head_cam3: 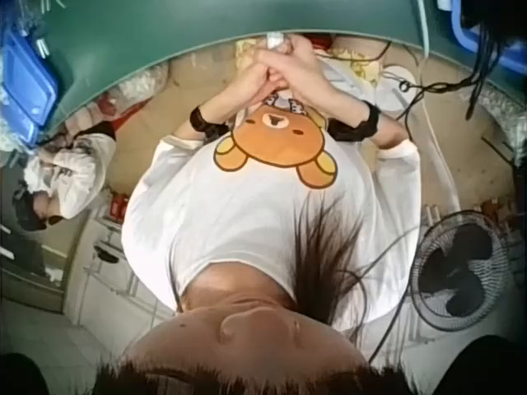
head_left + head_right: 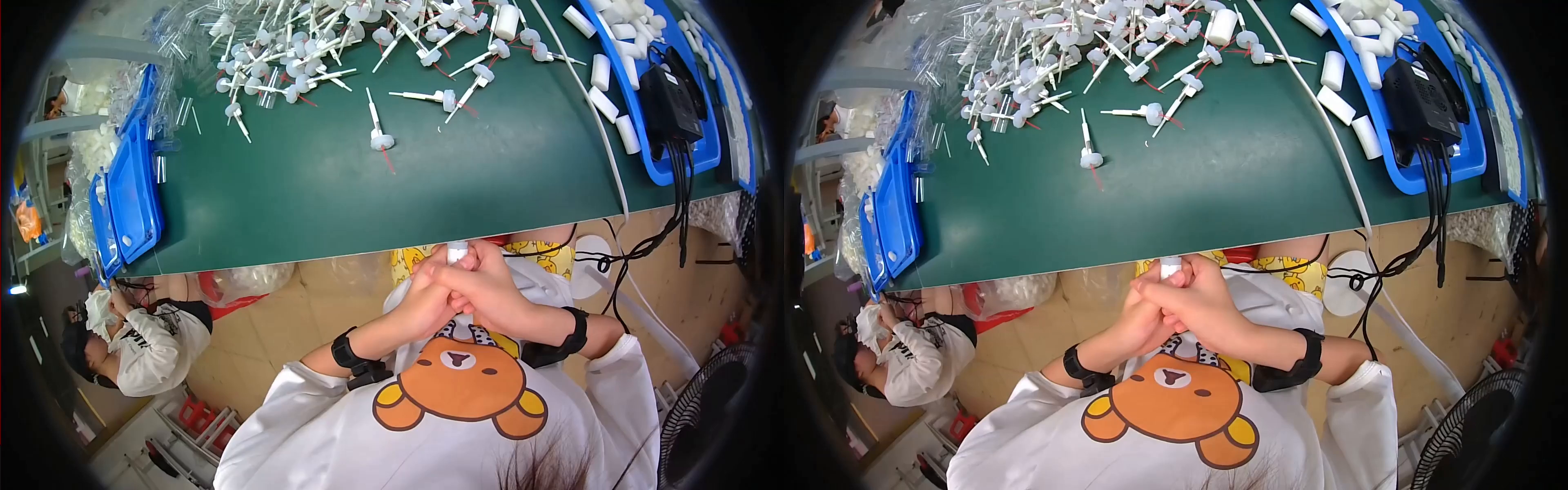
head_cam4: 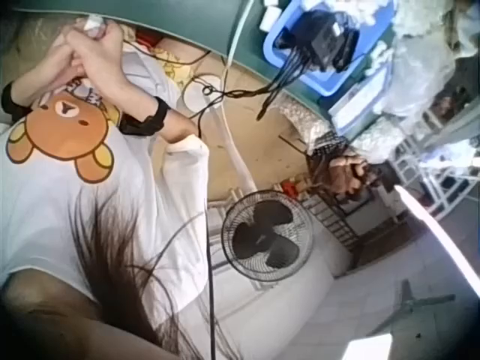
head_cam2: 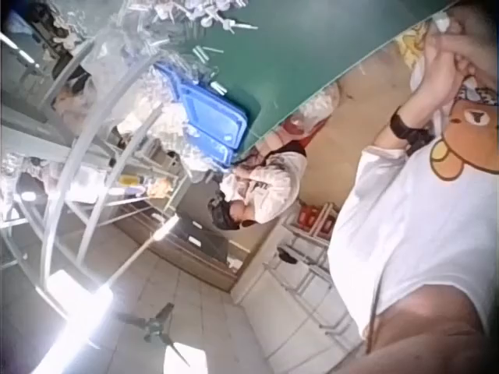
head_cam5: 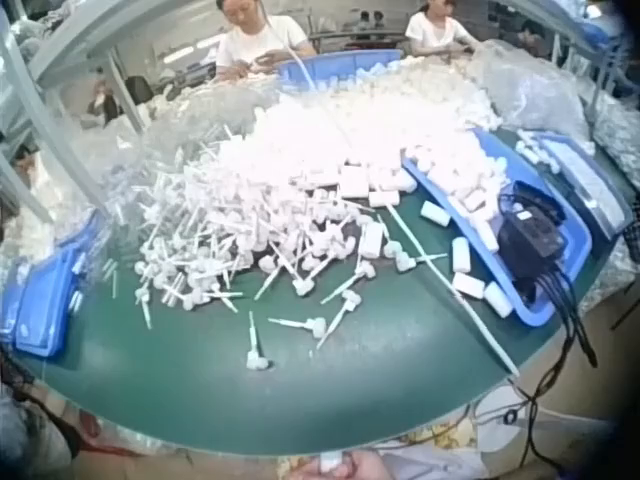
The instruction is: Assemble small plastic components for electronic or mechanical products at a workbench.
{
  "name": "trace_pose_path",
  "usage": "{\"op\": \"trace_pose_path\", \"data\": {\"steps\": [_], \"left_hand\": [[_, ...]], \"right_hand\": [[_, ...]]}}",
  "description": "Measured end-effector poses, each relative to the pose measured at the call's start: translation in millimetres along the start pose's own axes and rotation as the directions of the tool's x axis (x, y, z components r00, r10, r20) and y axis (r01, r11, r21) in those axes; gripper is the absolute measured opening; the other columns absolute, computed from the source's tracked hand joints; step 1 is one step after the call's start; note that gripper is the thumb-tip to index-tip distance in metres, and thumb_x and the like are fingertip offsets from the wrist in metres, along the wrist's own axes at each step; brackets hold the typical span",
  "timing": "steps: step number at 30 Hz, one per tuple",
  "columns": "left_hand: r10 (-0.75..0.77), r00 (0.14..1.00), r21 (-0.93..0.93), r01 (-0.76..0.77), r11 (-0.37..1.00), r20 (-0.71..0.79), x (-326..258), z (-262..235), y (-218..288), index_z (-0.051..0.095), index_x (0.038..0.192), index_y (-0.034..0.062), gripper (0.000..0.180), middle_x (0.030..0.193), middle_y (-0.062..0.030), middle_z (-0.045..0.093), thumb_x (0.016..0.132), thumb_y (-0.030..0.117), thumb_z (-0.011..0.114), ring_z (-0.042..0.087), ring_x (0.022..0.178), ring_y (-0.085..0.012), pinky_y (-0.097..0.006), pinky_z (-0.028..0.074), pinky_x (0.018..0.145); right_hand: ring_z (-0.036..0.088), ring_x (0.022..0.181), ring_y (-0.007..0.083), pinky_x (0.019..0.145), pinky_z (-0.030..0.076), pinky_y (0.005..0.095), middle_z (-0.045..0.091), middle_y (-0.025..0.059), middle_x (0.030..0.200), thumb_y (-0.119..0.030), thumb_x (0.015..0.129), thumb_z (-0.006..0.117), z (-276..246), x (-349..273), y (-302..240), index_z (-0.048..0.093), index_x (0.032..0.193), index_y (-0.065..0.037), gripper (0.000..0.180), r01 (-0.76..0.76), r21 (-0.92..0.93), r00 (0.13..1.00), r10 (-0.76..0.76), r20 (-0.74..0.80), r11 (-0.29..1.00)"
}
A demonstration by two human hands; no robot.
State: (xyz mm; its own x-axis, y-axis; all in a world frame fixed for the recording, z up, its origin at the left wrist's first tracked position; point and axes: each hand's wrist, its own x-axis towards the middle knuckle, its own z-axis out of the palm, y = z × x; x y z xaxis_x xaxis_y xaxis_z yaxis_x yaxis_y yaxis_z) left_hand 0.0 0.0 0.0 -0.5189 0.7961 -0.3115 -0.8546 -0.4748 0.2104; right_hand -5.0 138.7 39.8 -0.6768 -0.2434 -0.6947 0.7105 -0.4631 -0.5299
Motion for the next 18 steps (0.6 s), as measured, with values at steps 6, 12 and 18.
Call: {"op": "trace_pose_path", "data": {"steps": [6, 12, 18], "left_hand": [[-0.013, 1.000, -0.102, 0.013, 0.995, -0.003, 7.1, -4.1, 5.4, 0.038, 0.116, 0.0105, 0.024, 0.095, -0.0009, 0.049, 0.094, 0.010, 0.046, 0.048, 0.076, -0.0078, -0.029, 0.044, 0.069], [-0.166, 0.962, -0.058, 0.157, 0.986, -0.219, 3.4, 27.5, 33.5, 0.045, 0.107, 0.0075, 0.014, 0.092, -0.0014, 0.051, 0.093, 0.005, 0.042, 0.050, 0.077, -0.0085, -0.027, 0.046, 0.067], [-0.304, 0.807, 0.013, 0.359, 0.933, -0.507, 10.6, 44.6, 51.0, 0.048, 0.110, 0.0065, 0.016, 0.082, 0.0013, 0.051, 0.097, 0.014, 0.047, 0.046, 0.066, -0.0046, -0.023, 0.043, 0.057]], "right_hand": [[0.044, 0.049, 0.0011, 0.038, 0.033, 0.0178, 0.052, -0.0002, 0.068, -0.014, 0.078, 0.069, 9.7, 2.9, 0.3, 0.051, 0.090, 0.000, 0.027, -0.002, 0.157, 1.000, 0.004, -0.012, 0.988], [0.047, 0.057, 0.0007, 0.044, 0.036, 0.0161, 0.053, -0.0014, 0.072, -0.009, 0.079, 0.064, 25.0, 1.3, -0.4, 0.053, 0.087, 0.000, 0.016, 0.036, 0.336, 0.991, 0.009, -0.131, 0.941], [0.048, 0.061, 0.0005, 0.048, 0.037, 0.0160, 0.054, -0.0001, 0.075, -0.007, 0.080, 0.060, 23.1, -0.1, -3.4, 0.053, 0.086, 0.001, 0.012, -0.033, 0.408, 0.996, 0.063, -0.061, 0.912]]}}
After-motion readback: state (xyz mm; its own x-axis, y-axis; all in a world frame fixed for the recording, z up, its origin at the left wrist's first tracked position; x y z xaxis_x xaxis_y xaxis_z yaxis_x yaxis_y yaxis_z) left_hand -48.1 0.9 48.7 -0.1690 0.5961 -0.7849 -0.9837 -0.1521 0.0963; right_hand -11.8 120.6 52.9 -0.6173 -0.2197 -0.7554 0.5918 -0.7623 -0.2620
